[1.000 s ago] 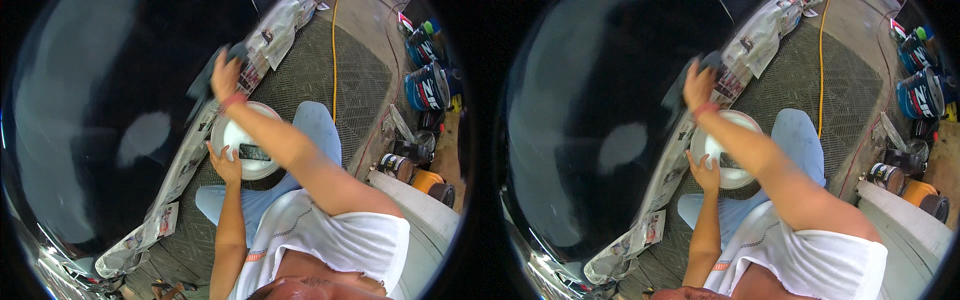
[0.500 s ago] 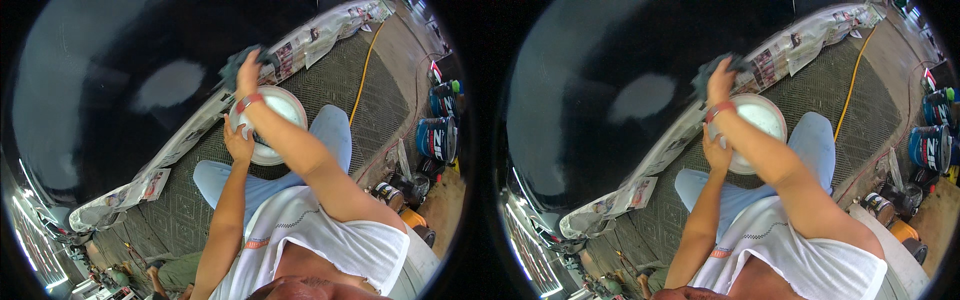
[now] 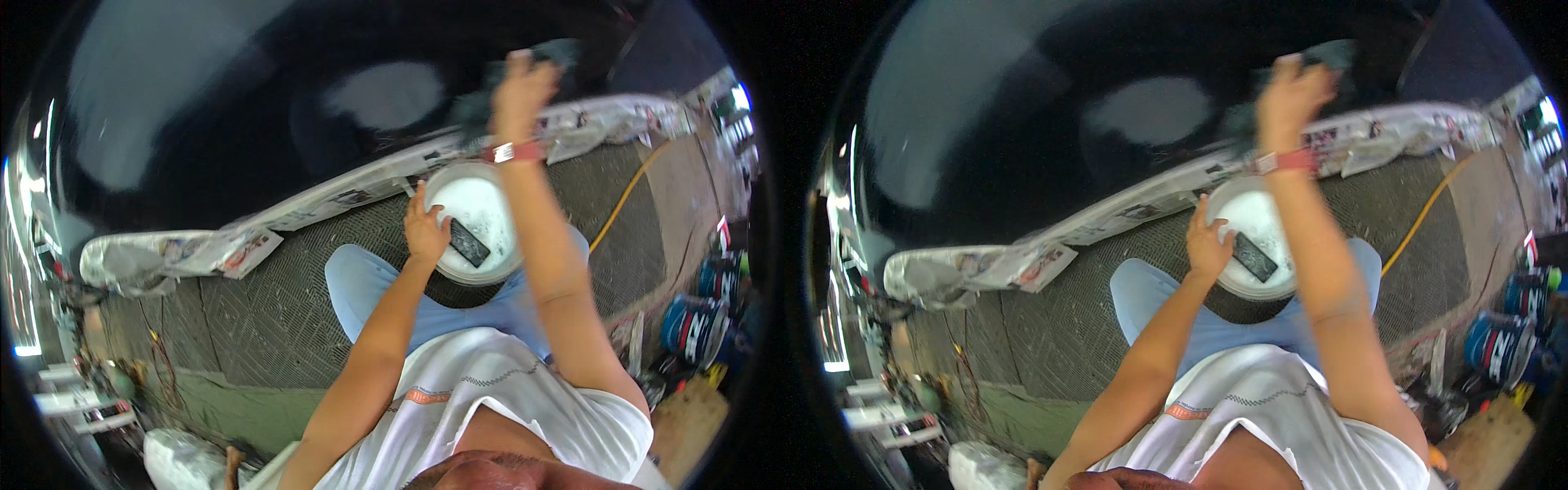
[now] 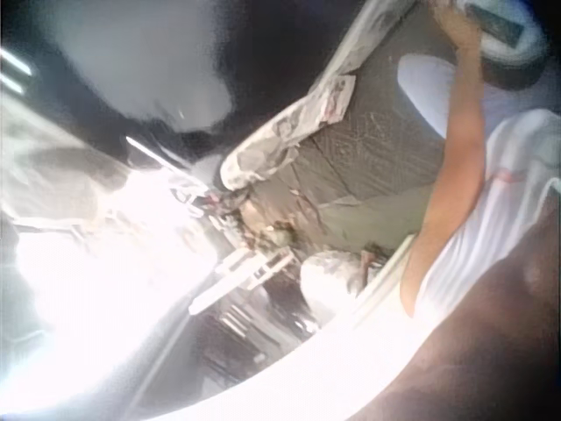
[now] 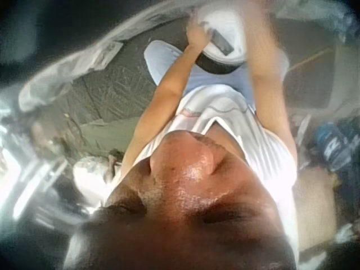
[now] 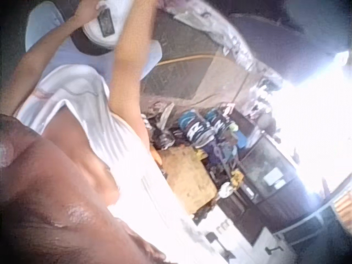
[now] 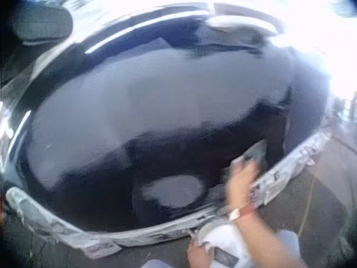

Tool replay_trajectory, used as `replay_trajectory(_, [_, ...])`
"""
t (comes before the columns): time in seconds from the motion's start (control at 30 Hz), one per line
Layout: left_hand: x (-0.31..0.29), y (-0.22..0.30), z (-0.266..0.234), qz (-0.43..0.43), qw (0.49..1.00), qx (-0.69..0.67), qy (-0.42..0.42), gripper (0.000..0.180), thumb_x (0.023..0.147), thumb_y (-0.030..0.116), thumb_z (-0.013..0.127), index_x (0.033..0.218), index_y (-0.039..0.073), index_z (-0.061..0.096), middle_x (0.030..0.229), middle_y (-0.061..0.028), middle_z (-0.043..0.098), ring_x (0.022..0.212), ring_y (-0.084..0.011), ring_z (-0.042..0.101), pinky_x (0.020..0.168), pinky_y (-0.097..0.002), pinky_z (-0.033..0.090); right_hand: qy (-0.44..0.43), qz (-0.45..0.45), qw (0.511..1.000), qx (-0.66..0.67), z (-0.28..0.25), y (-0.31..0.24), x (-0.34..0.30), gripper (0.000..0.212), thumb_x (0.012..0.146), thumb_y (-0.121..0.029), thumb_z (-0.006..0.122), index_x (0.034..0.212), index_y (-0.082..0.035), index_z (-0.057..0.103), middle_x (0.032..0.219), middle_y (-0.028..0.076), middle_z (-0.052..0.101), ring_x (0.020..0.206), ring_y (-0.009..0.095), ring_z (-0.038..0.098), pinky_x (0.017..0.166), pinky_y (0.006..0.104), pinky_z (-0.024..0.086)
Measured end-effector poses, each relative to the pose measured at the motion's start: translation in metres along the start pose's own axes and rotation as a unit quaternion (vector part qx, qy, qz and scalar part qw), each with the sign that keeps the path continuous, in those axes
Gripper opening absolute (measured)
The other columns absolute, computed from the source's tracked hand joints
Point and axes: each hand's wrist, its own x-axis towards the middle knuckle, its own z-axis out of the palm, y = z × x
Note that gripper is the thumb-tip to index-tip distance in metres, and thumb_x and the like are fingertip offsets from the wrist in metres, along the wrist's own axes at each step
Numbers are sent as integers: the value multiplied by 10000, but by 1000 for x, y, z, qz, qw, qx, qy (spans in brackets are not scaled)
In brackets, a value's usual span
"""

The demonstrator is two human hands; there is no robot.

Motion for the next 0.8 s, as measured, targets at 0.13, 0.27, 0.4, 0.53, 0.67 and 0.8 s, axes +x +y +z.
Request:
replay_trajectory(0.13, [-1, 3, 3, -16, 1000, -26, 6, 295, 859, 212, 846, 1114, 70, 808, 1722, -183, 374, 1484, -440, 461, 1183, -532, 419, 124, -150, 978, 74, -33, -58, 94, 562, 1076, -335, 601, 1499, 25, 517, 1600, 329, 457, 1454, 528, 433, 1235, 644, 283])
replay_trajectory(0.27, [-6, -5, 2, -7, 998, -41, 52, 408, 990, 283, 731, 1357, 105, 714, 1725, -170, 365, 1536, -436, 395, 1225, -590, 319, 99, -325, 940, -28, -2, -139, 23, 578, 1085, -370, 584, 1502, 30, 556, 1699, 296, 358, 1530, 514, 343, 1268, 602, 244])
replay_trajectory(0.4, [5, 25, -40, 59, 960, -54, 267, 637, 1060, 372, 636, 1614, 117, 455, 1726, -173, 359, 1561, -458, 348, 1231, -602, 293, -104, -425, 898, -52, -26, -219, -75, 725, 987, -240, 597, 1646, -18, 389, 1800, 214, 159, 1485, 552, 321, 1225, 673, 256])
replay_trajectory(0.53, [78, 67, -137, 239, 852, -79, 460, 703, 1059, 414, 631, 1650, 110, 404, 1732, -187, 340, 1576, -501, 302, 1247, -646, 266, -193, -481, 855, 25, -29, -229, -92, 623, 1035, -314, 601, 1563, -2, 490, 1741, 282, 254, 1533, 530, 310, 1258, 635, 229])
replay_trajectory(0.67, [146, 65, -222, 258, 853, 49, 450, 640, 1023, 442, 664, 1597, 201, 513, 1720, -196, 343, 1590, -557, 232, 1256, -706, 224, -273, -484, 824, 113, -51, -240, -78, 592, 1099, -410, 571, 1522, 4, 582, 1718, 289, 340, 1575, 498, 300, 1295, 543, 217])
replay_trajectory(0.8, [180, 66, -285, 220, 867, 62, 442, 603, 921, 474, 790, 1477, 289, 650, 1707, -189, 344, 1617, -564, 134, 1248, -770, 150, -402, -438, 772, 226, -89, -244, -48, 568, 1127, -412, 569, 1541, -23, 571, 1706, 228, 412, 1537, 346, 461, 1251, 416, 350])
